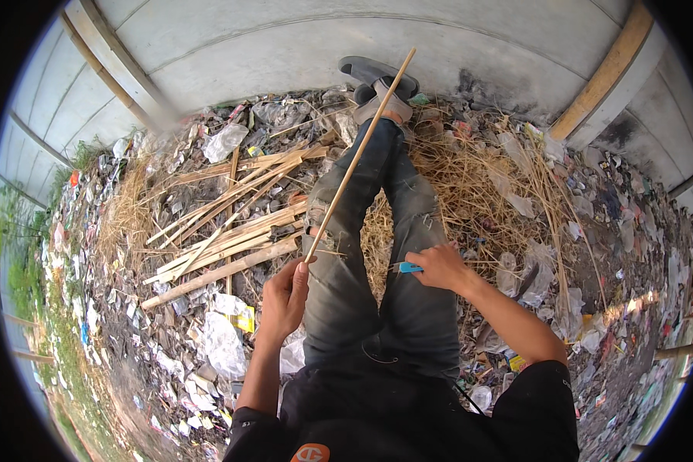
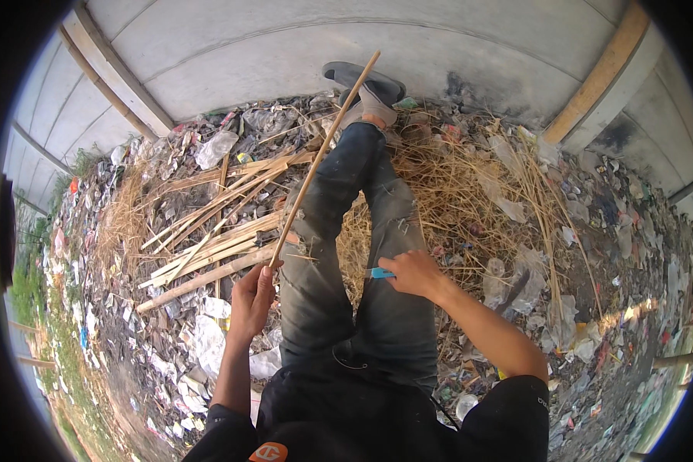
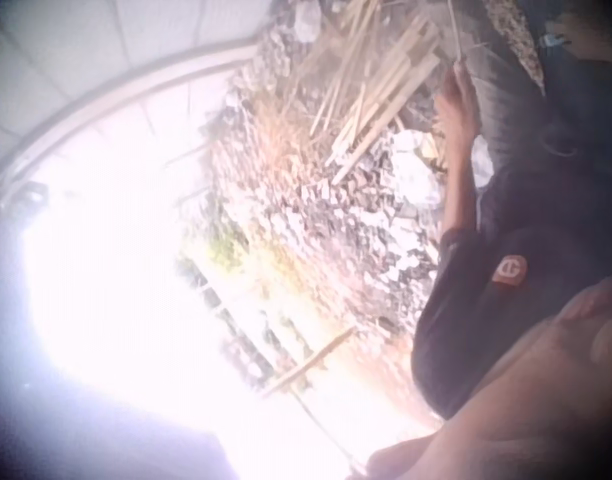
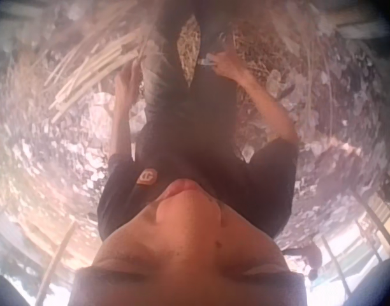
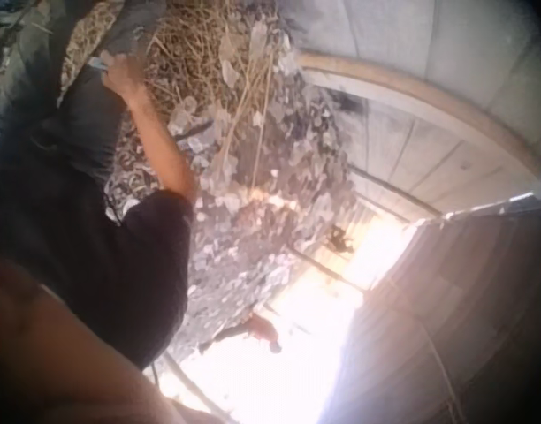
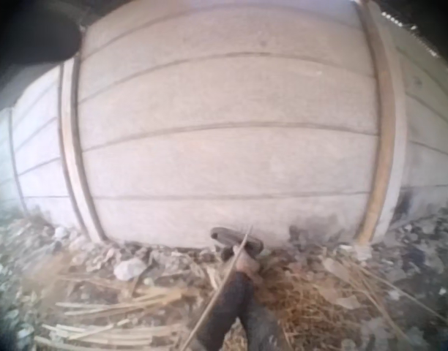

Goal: The person sits on the ground and uses a small knife to shave thin strips from a long bamboo stick. They hold the stick with their left hand and scrape the blade along its length with their right hand, creating a pile of shavings.

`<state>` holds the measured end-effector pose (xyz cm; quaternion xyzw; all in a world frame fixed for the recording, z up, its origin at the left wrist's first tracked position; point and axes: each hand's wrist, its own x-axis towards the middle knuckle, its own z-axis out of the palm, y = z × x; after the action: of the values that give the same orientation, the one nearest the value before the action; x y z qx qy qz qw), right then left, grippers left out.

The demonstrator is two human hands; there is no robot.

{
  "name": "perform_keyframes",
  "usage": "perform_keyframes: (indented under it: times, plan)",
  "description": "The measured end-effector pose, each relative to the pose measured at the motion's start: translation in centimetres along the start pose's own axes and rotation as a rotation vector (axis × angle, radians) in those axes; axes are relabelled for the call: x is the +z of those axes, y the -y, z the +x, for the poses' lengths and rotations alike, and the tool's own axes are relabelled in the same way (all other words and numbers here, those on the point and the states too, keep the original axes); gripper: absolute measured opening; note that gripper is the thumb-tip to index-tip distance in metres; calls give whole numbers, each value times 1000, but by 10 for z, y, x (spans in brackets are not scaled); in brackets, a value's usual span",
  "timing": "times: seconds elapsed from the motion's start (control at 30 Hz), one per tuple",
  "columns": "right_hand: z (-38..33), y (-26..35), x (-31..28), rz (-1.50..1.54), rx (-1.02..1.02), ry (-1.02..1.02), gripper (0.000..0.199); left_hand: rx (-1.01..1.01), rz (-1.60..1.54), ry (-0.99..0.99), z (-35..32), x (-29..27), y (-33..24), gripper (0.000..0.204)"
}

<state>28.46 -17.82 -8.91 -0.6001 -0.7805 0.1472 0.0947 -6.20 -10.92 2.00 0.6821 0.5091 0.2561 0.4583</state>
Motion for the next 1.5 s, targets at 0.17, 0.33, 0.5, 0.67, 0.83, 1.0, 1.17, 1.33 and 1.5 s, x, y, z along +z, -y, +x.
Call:
perform_keyframes:
  times: [0.17,0.33,0.5,0.67,0.83,1.0,1.17,1.33,1.5]
  plan:
    - [-11,-85,-20,77,377,-300,16,47,-80,-11,5,3,7,42]
    - [-23,-102,-61,18,667,-516,30,42,-119,-25,9,10,0,41]
    - [-6,-9,-43,156,355,-420,39,40,-131,-12,16,27,1,41]
    - [6,-49,19,102,366,-409,30,70,-58,-43,14,26,-11,43]
    - [-15,-178,-10,138,1029,-782,42,65,-29,-20,11,19,-9,43]
    - [20,-58,-71,398,546,-772,44,14,-107,15,10,27,0,43]
    - [29,106,-63,418,40,-367,40,29,-181,85,18,45,-12,44]
    - [45,120,-58,287,21,-312,38,119,-90,14,20,47,-6,43]
    - [64,102,-63,205,-67,-517,40,242,76,-35,34,36,-41,42]
